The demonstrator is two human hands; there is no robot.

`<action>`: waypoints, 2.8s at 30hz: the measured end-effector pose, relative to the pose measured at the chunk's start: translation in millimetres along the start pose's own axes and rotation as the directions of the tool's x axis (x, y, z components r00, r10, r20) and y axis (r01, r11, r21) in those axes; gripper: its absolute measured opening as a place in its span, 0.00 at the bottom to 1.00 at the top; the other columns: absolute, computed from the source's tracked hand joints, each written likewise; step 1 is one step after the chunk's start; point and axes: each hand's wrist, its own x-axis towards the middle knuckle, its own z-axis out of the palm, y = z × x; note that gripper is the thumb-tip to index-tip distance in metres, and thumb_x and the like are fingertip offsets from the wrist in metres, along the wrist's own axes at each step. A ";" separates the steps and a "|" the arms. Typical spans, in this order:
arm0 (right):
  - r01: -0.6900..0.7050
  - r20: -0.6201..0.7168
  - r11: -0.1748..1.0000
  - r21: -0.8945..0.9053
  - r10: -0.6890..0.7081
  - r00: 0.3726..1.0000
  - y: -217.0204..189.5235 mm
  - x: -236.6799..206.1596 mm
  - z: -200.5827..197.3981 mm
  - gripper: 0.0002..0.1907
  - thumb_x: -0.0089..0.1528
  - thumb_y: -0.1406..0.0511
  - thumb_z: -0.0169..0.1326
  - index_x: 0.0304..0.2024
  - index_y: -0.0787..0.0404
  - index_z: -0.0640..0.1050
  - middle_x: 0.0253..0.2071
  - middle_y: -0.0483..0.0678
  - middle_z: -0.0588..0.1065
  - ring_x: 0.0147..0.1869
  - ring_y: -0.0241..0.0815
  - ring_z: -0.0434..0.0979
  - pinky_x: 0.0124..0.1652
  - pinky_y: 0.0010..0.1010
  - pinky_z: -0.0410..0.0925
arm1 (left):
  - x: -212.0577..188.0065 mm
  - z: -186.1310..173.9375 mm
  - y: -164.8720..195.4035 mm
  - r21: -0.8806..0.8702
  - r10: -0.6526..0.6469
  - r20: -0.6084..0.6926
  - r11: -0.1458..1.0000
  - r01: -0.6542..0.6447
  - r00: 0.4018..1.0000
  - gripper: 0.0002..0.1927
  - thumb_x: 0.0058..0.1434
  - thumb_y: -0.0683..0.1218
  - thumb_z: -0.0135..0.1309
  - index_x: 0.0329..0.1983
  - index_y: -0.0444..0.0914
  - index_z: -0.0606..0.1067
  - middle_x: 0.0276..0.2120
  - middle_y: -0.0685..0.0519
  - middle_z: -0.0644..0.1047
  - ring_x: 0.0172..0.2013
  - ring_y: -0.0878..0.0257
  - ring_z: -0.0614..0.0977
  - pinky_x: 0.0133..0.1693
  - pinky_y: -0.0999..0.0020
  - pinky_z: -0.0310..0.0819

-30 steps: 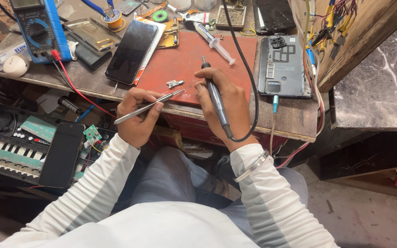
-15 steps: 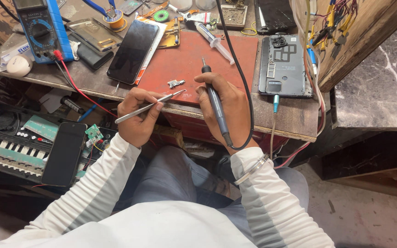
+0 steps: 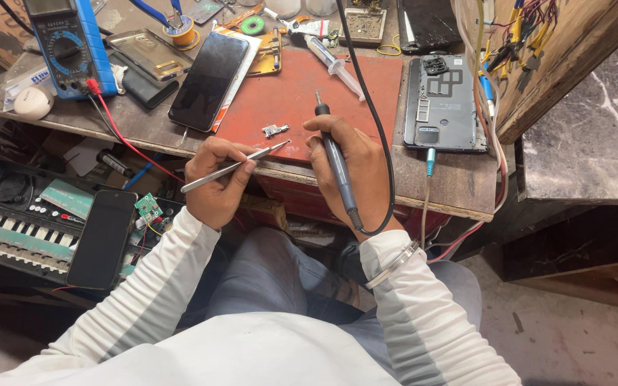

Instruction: The person sits at an electronics repair workbench and solders a small phone component held with tweezers, using a soldering iron in the other hand. They periodically reposition the part, apply solder, and set the iron down to handle the component by hand.

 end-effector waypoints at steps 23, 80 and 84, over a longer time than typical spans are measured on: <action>0.003 0.001 1.000 0.011 -0.003 1.000 1.0 -0.1 1.2 0.08 0.65 0.68 0.58 0.47 0.59 0.79 0.31 0.50 0.77 0.33 0.44 0.80 0.35 0.33 0.71 | -1.5 1.5 -5.7 -0.069 -0.013 -0.013 0.998 0.012 1.000 0.08 0.71 0.36 0.56 0.45 0.34 0.67 0.44 0.47 0.81 0.44 0.66 0.83 0.47 0.72 0.79; -0.005 0.018 1.000 -0.017 0.005 1.000 -0.9 0.2 -1.1 0.08 0.65 0.68 0.57 0.47 0.58 0.79 0.31 0.50 0.78 0.33 0.44 0.81 0.35 0.33 0.71 | 1.1 2.4 -2.1 0.065 0.054 -0.013 0.996 -0.053 0.998 0.08 0.68 0.36 0.59 0.43 0.35 0.70 0.43 0.47 0.79 0.43 0.63 0.83 0.48 0.69 0.80; 0.004 0.012 1.000 -0.019 -0.004 1.000 -1.1 0.0 -1.0 0.08 0.64 0.68 0.57 0.46 0.58 0.79 0.31 0.50 0.78 0.34 0.44 0.81 0.36 0.33 0.71 | 0.4 3.4 -1.5 0.022 0.032 -0.018 0.999 -0.032 0.999 0.09 0.69 0.37 0.58 0.45 0.35 0.69 0.43 0.48 0.79 0.42 0.64 0.83 0.47 0.70 0.80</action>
